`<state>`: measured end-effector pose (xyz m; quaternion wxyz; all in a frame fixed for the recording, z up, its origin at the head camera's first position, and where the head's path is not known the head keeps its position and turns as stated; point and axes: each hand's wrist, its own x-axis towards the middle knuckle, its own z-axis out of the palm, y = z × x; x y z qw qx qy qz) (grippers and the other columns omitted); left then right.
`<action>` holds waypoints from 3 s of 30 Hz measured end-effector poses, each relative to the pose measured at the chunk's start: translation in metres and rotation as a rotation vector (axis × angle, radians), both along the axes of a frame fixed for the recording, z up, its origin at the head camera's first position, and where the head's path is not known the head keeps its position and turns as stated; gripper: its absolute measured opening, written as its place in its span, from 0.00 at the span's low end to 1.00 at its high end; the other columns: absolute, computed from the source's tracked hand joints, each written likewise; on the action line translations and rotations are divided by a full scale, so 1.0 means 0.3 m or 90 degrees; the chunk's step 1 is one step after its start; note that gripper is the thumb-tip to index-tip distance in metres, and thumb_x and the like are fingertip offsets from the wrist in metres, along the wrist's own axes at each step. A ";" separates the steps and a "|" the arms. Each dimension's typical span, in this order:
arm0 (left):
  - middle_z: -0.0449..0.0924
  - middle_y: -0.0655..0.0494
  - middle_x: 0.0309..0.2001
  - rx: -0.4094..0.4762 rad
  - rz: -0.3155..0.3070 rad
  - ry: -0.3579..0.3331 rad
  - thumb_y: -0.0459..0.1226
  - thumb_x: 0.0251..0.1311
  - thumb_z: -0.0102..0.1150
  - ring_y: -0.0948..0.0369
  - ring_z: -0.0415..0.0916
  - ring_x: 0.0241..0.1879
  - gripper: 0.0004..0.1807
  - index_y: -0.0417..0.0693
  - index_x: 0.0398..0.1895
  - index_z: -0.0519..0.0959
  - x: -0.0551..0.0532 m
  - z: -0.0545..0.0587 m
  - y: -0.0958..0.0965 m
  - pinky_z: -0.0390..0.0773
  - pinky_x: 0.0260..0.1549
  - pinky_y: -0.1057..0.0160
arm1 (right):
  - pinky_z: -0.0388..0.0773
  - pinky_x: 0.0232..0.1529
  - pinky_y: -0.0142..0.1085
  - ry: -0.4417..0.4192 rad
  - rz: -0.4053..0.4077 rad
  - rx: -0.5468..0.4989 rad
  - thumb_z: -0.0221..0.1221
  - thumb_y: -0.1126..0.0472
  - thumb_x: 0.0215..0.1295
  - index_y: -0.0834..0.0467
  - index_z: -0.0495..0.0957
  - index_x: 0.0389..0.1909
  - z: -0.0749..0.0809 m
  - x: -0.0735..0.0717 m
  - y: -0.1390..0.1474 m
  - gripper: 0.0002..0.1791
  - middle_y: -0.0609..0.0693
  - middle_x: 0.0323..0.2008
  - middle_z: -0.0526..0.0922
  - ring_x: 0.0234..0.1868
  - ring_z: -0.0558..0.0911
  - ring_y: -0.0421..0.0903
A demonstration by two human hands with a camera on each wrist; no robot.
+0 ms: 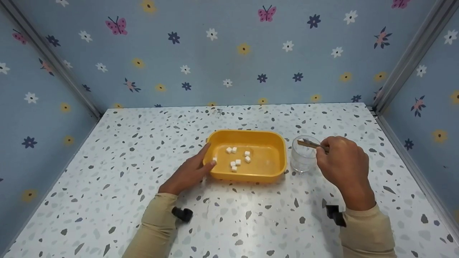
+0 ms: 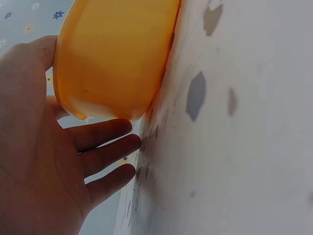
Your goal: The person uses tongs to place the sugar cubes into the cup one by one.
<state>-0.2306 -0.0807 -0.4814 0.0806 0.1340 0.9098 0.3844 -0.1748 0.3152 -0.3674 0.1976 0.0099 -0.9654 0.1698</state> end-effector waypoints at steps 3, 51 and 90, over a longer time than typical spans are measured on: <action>0.59 0.52 0.76 0.005 -0.006 0.001 0.67 0.69 0.42 0.57 0.66 0.67 0.45 0.65 0.82 0.42 0.000 -0.001 -0.002 0.66 0.65 0.53 | 0.69 0.22 0.50 -0.018 0.001 -0.001 0.58 0.63 0.66 0.68 0.84 0.35 -0.007 -0.008 0.009 0.11 0.64 0.31 0.83 0.26 0.78 0.57; 0.60 0.51 0.76 -0.011 0.004 -0.005 0.69 0.67 0.41 0.53 0.63 0.70 0.45 0.67 0.82 0.41 -0.002 -0.004 -0.002 0.64 0.67 0.51 | 0.66 0.15 0.40 -0.178 0.012 -0.009 0.53 0.62 0.64 0.65 0.85 0.38 -0.085 -0.073 0.031 0.14 0.60 0.33 0.85 0.22 0.75 0.49; 0.62 0.50 0.75 -0.013 0.000 0.002 0.69 0.67 0.40 0.55 0.66 0.68 0.46 0.65 0.82 0.41 -0.001 -0.003 -0.001 0.66 0.65 0.52 | 0.67 0.16 0.40 -0.176 -0.011 -0.009 0.55 0.60 0.63 0.66 0.84 0.38 -0.078 -0.070 0.013 0.14 0.59 0.32 0.84 0.23 0.76 0.51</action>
